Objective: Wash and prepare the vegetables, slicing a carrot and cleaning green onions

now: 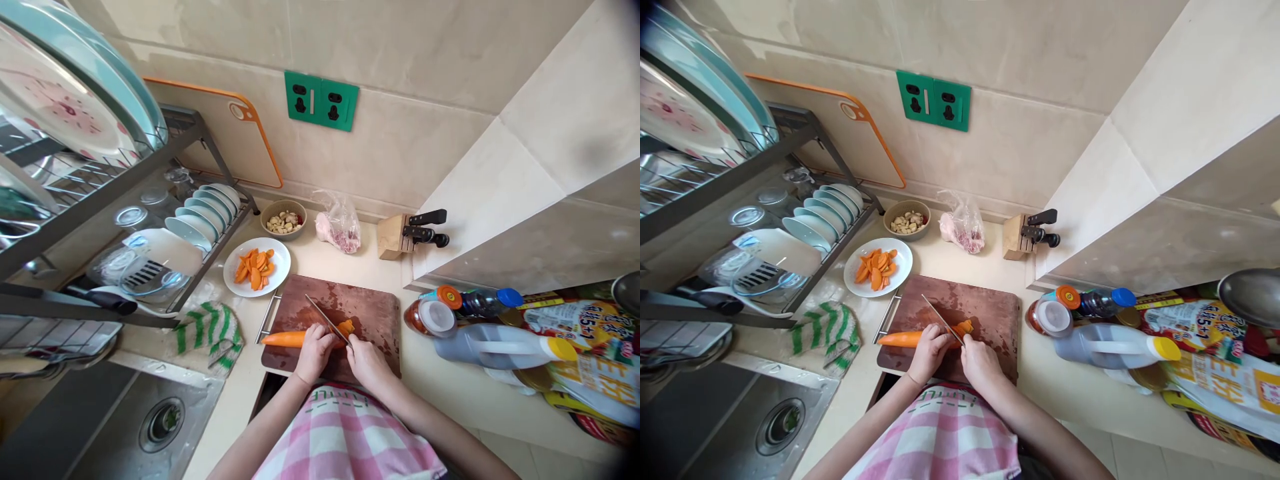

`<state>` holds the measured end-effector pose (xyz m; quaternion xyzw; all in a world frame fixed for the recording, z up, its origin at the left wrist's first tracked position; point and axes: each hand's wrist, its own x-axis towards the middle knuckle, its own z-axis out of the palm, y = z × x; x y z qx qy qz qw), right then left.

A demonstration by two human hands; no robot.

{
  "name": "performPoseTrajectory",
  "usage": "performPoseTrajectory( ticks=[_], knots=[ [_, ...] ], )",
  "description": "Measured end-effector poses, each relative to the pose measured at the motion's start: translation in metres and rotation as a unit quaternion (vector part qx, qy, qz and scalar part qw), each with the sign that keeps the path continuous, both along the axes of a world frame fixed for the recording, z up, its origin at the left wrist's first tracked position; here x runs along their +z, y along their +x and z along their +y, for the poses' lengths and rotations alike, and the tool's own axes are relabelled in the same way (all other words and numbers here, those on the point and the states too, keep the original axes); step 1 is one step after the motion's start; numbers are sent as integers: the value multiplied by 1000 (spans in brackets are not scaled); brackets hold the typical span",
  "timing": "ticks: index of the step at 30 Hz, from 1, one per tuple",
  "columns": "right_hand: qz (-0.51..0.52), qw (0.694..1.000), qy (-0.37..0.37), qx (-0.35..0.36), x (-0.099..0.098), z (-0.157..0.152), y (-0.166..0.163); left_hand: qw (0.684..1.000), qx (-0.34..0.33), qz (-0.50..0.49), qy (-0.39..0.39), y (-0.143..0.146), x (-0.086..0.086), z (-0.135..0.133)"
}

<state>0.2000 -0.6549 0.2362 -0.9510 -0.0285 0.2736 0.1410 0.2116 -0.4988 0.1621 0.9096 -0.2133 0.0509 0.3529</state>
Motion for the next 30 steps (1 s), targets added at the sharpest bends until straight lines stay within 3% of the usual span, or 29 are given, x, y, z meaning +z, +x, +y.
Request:
performPoseTrajectory(
  ticks=[3, 9, 17, 25, 30],
  knots=[
    [-10, 1000, 21, 0, -4, -1, 2, 1000, -5, 0, -7, -1, 0, 1],
    [-29, 999, 27, 22, 13, -12, -7, 999, 35, -9, 39, -2, 2, 2],
    [-21, 1000, 8, 9, -7, 1, -2, 999, 30, -10, 33, -2, 0, 3],
    [-30, 999, 13, 37, 13, -10, -10, 1000, 27, -1, 16, -2, 2, 4],
    [-6, 1000, -5, 11, -1, 4, -4, 1000, 28, -5, 12, -3, 0, 5]
  ],
)
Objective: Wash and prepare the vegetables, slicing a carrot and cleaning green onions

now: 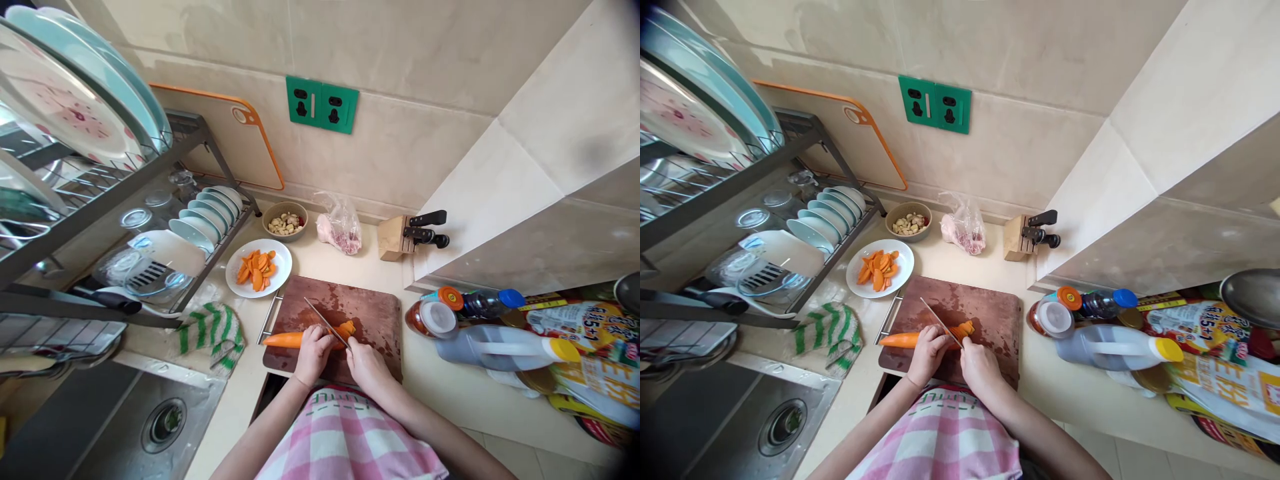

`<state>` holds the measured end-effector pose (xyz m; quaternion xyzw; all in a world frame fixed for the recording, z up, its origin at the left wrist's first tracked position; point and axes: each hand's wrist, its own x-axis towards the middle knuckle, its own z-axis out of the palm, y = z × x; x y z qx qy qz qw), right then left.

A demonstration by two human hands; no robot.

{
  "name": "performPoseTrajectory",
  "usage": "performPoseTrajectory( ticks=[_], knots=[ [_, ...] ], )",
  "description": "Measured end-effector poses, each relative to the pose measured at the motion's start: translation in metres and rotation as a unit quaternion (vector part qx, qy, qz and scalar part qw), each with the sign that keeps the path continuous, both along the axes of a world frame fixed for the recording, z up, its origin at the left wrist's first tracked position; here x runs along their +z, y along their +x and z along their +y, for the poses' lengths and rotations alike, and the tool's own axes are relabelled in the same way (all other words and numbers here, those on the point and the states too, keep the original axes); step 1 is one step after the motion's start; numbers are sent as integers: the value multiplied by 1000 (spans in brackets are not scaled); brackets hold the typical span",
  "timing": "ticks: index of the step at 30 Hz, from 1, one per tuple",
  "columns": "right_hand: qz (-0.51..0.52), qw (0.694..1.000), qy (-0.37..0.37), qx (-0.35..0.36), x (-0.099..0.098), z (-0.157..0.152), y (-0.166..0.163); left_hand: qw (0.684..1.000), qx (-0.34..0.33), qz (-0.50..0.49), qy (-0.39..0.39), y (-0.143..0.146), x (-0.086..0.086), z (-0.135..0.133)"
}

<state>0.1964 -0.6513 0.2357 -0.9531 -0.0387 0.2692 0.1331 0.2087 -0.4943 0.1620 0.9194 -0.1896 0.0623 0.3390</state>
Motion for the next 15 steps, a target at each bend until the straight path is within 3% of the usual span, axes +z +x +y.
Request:
performPoseTrajectory(
  ticks=[3, 10, 15],
  knots=[
    [-2, 1000, 18, -7, -3, 1, 3, 1000, -7, 1, -16, 0, -1, 1],
    [-23, 999, 28, 22, 14, -12, -9, 1000, 2, 8, -5, -1, -1, 1],
    [-17, 1000, 13, -3, -5, -3, -5, 1000, 1, -3, -2, 0, -1, 2]
  ],
)
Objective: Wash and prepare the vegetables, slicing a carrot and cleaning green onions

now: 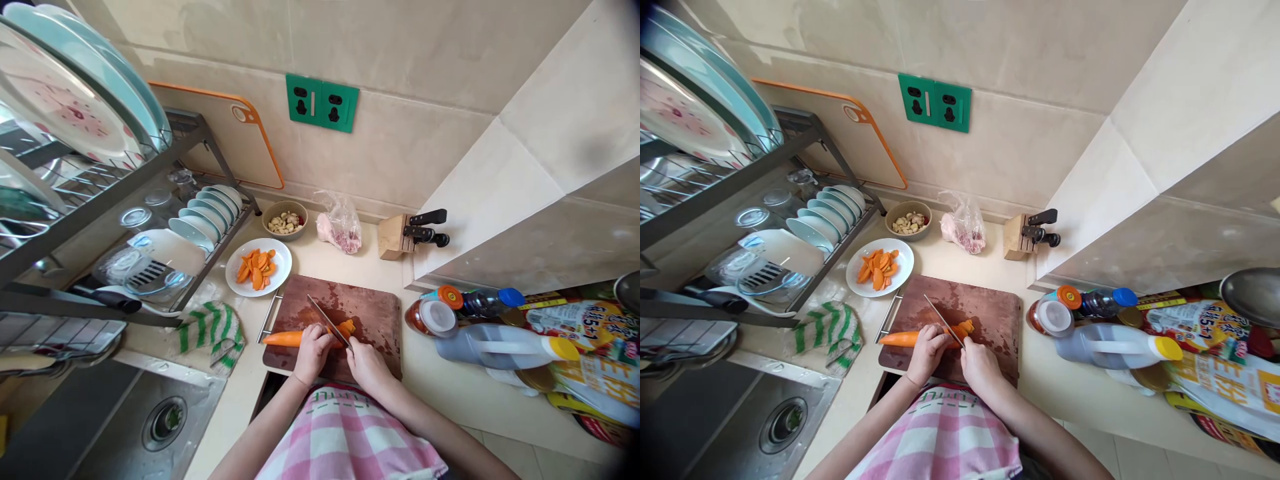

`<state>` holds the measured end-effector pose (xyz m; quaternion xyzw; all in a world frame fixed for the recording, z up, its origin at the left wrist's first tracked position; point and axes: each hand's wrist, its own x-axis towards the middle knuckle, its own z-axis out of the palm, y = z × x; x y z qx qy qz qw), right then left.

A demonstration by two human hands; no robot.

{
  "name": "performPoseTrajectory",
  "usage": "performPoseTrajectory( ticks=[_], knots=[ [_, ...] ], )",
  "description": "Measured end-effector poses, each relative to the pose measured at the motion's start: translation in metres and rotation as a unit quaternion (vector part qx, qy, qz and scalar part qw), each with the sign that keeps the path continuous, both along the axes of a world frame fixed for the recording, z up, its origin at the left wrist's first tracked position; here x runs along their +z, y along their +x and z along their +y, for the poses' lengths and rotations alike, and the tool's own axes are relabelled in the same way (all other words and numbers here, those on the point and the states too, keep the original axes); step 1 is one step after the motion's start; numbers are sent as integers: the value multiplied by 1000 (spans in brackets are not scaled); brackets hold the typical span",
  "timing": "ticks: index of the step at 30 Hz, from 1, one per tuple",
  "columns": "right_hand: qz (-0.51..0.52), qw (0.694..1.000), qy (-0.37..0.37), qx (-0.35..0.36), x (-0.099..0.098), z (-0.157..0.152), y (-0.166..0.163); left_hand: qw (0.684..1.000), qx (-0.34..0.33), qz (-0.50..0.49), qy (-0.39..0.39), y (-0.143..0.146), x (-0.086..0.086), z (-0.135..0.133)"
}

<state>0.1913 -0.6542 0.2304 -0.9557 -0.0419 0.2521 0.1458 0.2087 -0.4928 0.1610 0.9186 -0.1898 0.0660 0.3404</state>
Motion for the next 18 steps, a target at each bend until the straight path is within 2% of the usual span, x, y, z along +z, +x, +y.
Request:
performPoseTrajectory(
  ticks=[3, 9, 11, 18],
  knots=[
    [-9, 1000, 18, -7, -6, 1, 4, 1000, -11, -3, -12, 1, 0, 1],
    [-16, 1000, 18, 19, 17, -7, -3, 1000, -19, -3, -25, 1, 0, 3],
    [-11, 1000, 10, 25, 18, -5, -4, 1000, -20, 0, -24, 0, 0, 2],
    [-4, 1000, -2, 6, -5, 10, 6, 1000, -14, -19, -17, -1, -2, 3]
  ],
)
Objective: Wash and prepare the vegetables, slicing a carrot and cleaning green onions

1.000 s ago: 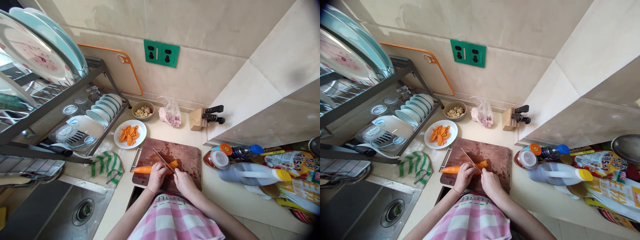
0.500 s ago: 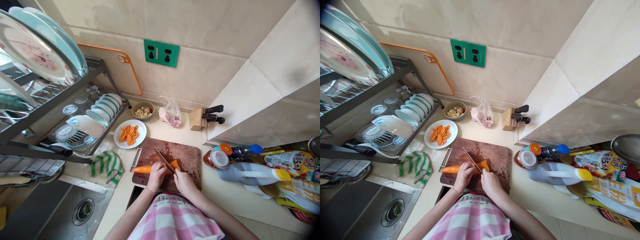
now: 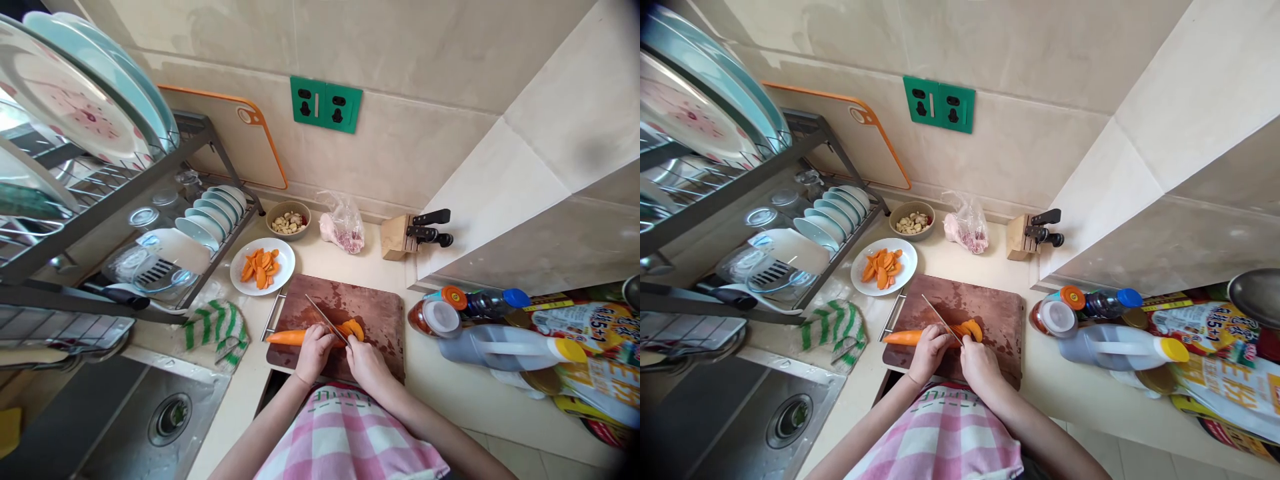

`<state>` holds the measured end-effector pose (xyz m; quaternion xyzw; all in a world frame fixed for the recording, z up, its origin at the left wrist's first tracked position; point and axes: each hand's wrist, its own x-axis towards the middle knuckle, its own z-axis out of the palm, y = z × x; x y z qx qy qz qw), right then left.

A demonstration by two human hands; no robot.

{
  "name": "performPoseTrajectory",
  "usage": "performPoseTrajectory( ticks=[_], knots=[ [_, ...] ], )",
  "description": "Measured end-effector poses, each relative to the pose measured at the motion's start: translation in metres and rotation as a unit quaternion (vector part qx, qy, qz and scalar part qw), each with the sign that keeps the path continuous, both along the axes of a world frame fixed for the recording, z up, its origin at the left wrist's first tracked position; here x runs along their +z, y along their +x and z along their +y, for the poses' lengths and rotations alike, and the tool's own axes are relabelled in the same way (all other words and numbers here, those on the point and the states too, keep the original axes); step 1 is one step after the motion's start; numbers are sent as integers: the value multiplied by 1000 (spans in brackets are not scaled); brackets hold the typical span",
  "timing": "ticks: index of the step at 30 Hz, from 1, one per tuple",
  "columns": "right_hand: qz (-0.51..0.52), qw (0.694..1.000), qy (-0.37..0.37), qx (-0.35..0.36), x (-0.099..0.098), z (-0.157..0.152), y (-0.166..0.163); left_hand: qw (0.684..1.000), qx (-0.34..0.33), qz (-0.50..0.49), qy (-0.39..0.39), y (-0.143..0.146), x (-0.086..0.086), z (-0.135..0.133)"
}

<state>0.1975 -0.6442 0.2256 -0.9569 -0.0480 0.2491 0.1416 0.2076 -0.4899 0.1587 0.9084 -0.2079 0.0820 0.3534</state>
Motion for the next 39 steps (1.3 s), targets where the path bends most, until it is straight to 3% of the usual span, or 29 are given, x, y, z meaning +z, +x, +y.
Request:
performPoseTrajectory(
  ticks=[8, 16, 23, 31, 39],
  knots=[
    [-6, 1000, 15, 17, 20, -16, -11, 999, 29, 3, 31, -2, 2, 1],
    [9, 1000, 12, -7, 3, -3, 0, 1000, 25, 8, 17, -1, 2, 2],
    [-2, 1000, 11, 19, 28, -12, -8, 1000, 18, 12, 10, -2, 1, 3],
    [4, 1000, 8, -5, 2, 4, 0, 1000, 10, 1, 9, -1, 0, 6],
    [-1, 1000, 4, 19, 27, -7, -13, 1000, 5, 15, 3, -1, 1, 7]
  ],
)
